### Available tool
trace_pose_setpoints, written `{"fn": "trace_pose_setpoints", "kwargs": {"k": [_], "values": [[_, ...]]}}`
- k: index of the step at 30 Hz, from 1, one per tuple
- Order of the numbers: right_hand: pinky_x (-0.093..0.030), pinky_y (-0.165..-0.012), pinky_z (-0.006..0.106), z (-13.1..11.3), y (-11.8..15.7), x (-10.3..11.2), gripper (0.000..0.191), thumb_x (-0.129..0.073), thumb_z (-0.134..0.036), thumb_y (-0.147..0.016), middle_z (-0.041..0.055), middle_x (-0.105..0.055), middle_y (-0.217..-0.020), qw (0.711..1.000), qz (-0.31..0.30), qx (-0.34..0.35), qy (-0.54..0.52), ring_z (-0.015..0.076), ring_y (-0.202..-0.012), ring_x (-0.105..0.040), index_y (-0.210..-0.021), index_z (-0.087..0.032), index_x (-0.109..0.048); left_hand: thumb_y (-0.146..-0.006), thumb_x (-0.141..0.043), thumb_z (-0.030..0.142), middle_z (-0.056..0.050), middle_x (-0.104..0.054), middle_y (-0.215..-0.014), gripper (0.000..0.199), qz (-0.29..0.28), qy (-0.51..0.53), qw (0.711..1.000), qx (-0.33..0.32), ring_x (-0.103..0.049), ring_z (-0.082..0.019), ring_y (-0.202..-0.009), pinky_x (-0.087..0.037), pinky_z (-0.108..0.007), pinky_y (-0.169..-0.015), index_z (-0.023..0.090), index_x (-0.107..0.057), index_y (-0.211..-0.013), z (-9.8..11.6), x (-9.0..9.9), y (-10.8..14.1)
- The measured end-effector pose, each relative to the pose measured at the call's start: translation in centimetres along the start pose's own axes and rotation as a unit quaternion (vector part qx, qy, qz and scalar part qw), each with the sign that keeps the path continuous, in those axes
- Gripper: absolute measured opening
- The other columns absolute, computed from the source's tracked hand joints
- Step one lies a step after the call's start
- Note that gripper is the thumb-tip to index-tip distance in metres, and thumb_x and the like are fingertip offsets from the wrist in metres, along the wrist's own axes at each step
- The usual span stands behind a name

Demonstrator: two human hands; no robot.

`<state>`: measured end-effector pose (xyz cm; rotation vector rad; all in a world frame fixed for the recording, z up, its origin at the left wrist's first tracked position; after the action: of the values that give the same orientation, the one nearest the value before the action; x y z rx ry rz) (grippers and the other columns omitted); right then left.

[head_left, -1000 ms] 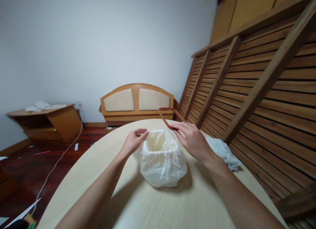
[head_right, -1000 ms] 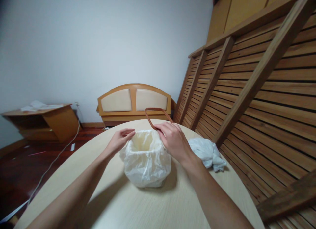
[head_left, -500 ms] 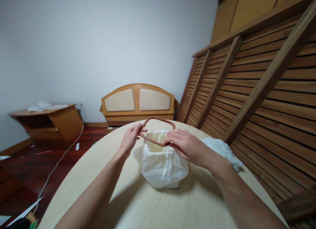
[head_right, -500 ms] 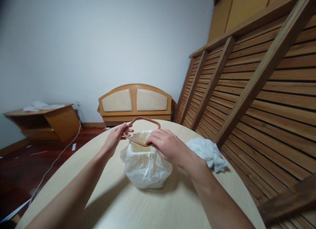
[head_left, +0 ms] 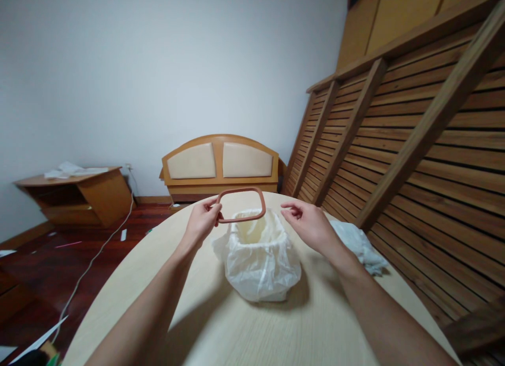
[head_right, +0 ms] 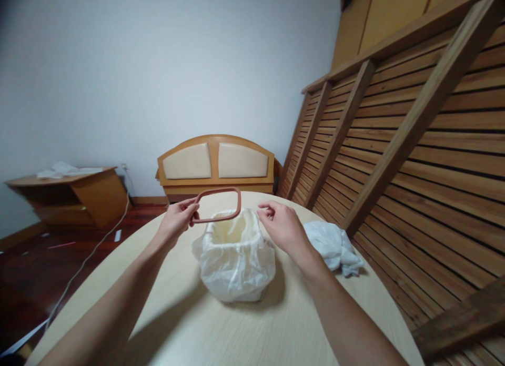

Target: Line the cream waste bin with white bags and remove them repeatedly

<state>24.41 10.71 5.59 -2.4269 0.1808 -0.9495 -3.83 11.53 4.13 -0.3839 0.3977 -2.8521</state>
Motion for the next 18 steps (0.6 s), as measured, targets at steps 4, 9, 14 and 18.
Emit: {"fn": "trace_pose_setpoints", "kwargs": {"k": [4,9,14,18], "values": [[-0.045,-0.060,0.029,0.9,0.4,-2.5,0.034,-0.063,-0.036,-0.084,0.0020,-0.070,-0.066,0.996,-0.069,-0.053,-0.013,0.0184,-0.060,-0.063,-0.105,-0.013,-0.075,-0.071,-0.056,0.030,0.002,-0.056,-0.051,0.038,-0.003,-0.003,1.000,0.004,-0.039,-0.008,-0.039,-0.029,-0.020,-0.040,0.011,-0.074,-0.097,-0.3,-0.1,0.0],[-0.042,-0.059,0.027,1.1,0.7,-2.7,0.030,-0.062,-0.027,-0.079,0.0017,-0.070,-0.064,0.994,-0.077,-0.080,0.008,0.0182,-0.060,-0.064,-0.101,-0.012,-0.076,-0.072,-0.055,0.031,0.003,-0.056,-0.050,0.043,-0.021,-0.013,0.999,0.026,-0.039,-0.009,-0.039,-0.027,-0.020,-0.041,0.010,-0.074,-0.104,-0.5,-0.8,0.3],[-0.043,-0.060,0.027,1.2,0.7,-2.6,0.031,-0.061,-0.022,-0.076,0.0038,-0.073,-0.068,0.994,-0.071,-0.084,0.005,0.0194,-0.065,-0.067,-0.100,-0.010,-0.076,-0.074,-0.053,0.027,0.002,-0.056,-0.049,0.041,-0.053,-0.063,0.996,0.029,-0.046,-0.011,-0.043,-0.032,-0.021,-0.044,0.006,-0.076,-0.102,-0.1,-1.9,0.8],[-0.046,-0.063,0.027,1.4,0.6,-2.4,0.028,-0.064,-0.022,-0.075,0.0059,-0.077,-0.074,0.995,-0.055,-0.080,-0.002,0.0208,-0.071,-0.071,-0.098,-0.012,-0.077,-0.076,-0.053,0.022,0.001,-0.058,-0.050,0.039,-0.063,-0.085,0.994,0.026,-0.052,-0.014,-0.047,-0.038,-0.022,-0.048,0.006,-0.076,-0.103,0.1,-2.3,1.1]]}}
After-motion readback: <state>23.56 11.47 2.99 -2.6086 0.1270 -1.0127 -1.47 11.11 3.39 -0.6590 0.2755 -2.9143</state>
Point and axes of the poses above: each hand's wrist, its own y-axis away from the middle knuckle, its own x-axis out of the back of the hand, z = x × y, the point moved 10 cm from there along -y, towards the middle knuckle
